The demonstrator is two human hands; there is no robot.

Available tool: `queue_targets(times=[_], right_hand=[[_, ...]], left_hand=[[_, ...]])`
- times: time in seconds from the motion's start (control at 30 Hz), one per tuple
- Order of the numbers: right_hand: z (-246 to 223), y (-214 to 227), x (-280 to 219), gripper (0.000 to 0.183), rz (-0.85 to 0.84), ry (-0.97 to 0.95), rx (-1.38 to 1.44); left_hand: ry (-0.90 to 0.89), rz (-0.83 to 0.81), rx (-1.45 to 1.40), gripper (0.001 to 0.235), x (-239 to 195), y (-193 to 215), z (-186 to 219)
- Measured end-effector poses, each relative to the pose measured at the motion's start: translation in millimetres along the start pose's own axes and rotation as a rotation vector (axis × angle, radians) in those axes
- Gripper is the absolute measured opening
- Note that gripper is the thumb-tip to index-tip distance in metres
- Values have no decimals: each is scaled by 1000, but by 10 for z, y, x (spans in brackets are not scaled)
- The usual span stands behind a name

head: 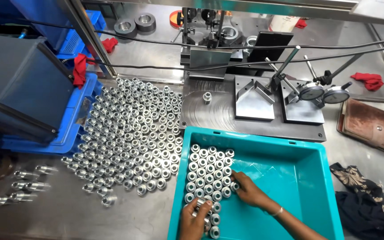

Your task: The person picks up metal components from a table, places them into a measuring device, and then sorts them into a green bin. They also sort through the components in the bin and on the table, occasionally picking up and setting down individual pieces.

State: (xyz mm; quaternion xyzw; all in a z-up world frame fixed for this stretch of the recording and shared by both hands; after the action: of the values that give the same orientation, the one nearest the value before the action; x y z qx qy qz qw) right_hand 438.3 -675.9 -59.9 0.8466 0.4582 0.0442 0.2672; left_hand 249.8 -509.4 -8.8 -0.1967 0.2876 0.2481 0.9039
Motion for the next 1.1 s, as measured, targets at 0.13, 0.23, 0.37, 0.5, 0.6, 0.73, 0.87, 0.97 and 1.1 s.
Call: queue_targets(times=[0.13, 0.23, 0.37, 0.5, 0.6, 0.73, 0.87, 0.97, 1.1], right_hand=[[-376, 59, -96, 70, -93, -167, 336], [-422, 2, -344, 58, -102, -242, 97], [-115, -328, -627, 39, -170, -59, -33], [116, -590, -711, 66, -60, -369, 338], [-86, -470, -569, 71, 70, -411, 602], [-345, -215, -773, 75, 77, -639, 489], [-395, -658, -955, 81, -25, -833, 621], [-245, -709, -768, 83, 131, -675, 690], [-77, -560, -715, 83, 158, -541, 517]], left_hand=[[68, 28, -81, 25, -66, 17, 62], [-15, 13, -110, 25, -117, 2, 135], [-2, 24, -127, 26, -224, -39, 316], [73, 70, -90, 28, -252, -41, 306], [87, 93, -65, 30, -284, -27, 323], [107, 58, -108, 31, -255, -40, 274], [115, 40, -113, 27, -272, -68, 307], [60, 33, -85, 24, -220, -51, 287], [-9, 20, -62, 26, -172, -55, 253]])
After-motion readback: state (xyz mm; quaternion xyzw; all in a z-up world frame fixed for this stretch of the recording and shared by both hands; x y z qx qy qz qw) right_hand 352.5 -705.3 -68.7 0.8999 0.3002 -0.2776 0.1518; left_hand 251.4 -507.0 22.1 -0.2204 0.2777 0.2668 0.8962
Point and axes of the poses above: each hand's wrist, its own x-axis towards the middle knuckle, its own y-axis out of the back of the hand, z = x × y, the point moved 9 cm from there along x, towards the middle knuckle, and after that the axes turned 9 degrees about y, right-handed, at the moved point
